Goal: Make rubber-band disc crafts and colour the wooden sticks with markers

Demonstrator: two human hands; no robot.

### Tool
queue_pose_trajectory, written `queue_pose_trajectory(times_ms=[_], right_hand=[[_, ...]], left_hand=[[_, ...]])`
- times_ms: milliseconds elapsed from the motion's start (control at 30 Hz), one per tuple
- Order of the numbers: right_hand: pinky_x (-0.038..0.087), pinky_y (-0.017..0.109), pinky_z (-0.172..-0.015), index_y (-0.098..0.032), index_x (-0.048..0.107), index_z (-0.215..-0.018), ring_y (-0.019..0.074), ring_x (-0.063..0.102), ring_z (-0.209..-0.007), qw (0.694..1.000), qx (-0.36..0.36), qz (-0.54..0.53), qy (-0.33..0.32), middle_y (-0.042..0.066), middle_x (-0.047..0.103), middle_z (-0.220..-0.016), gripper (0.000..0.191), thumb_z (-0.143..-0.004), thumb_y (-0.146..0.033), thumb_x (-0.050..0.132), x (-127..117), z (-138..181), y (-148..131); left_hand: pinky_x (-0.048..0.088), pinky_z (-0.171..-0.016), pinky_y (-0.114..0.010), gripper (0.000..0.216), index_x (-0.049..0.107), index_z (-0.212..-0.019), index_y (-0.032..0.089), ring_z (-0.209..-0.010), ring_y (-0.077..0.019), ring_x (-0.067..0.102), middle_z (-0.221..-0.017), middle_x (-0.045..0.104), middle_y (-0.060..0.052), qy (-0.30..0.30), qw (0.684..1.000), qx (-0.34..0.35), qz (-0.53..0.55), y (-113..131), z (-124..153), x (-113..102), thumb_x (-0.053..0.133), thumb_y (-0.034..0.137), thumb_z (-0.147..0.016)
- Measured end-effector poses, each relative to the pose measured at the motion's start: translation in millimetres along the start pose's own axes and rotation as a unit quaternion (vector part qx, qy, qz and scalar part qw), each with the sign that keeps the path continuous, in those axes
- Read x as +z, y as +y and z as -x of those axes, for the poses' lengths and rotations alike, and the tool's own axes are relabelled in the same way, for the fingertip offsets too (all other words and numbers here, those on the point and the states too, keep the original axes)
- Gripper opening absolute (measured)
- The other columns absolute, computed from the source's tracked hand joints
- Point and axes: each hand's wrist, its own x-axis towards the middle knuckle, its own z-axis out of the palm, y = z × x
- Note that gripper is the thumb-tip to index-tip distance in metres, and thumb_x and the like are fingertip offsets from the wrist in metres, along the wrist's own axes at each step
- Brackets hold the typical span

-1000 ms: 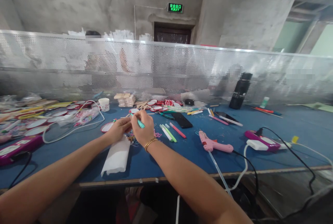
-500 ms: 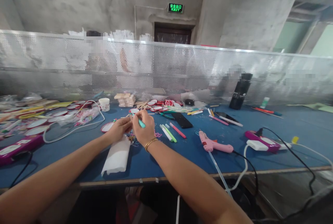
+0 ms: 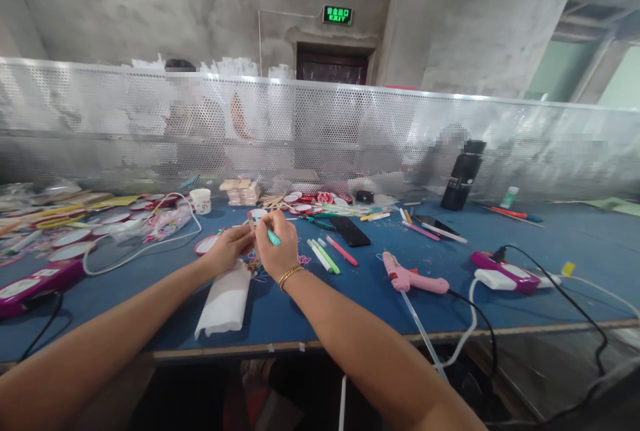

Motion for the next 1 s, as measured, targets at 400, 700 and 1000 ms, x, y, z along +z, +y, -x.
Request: queue_pose_trajectory(times_ms=[400,700,1000], right_hand=[[0.048,0.028,-0.069,-0.023,0.053,-0.082,0.016,0.061,-0.07,1.0,-0.016,-0.013,-0.018,-0.001,0.063,-0.072,0.012,-0.09,-0.031,0.05,0.5,1.1,-2.6],[0.048,0.029,-0.069,-0.023,0.052,-0.083,0.0162,0.062,-0.069,1.0,-0.017,-0.001,-0.014,-0.001,0.063,-0.071,0.012,-0.091,-0.031,0.049,0.7,0.5,-1.8],[0.049,0.029,-0.069,-0.023,0.051,-0.084,0.0162,0.063,-0.068,1.0,-0.013,-0.012,-0.008,-0.002,0.063,-0.07,0.011,-0.092,-0.031,0.049,0.5,1.1,0.1]], left_hand=[[0.026,-0.048,-0.023,0.045,0.049,-0.064,0.017,-0.049,-0.0084,0.033,-0.053,0.04,0.005,-0.016,1.0,0.007,0.01,-1.7,0.2,-0.2,0.059,0.058,-0.08],[0.026,-0.049,-0.024,0.046,0.049,-0.065,0.017,-0.049,-0.0087,0.033,-0.053,0.04,0.005,-0.017,1.0,0.0,-0.003,1.0,0.9,0.3,0.056,0.06,-0.081],[0.028,-0.049,-0.024,0.045,0.047,-0.063,0.018,-0.049,-0.0093,0.035,-0.052,0.042,0.004,-0.011,1.0,0.004,-0.019,4.5,1.5,-1.0,0.054,0.057,-0.082]])
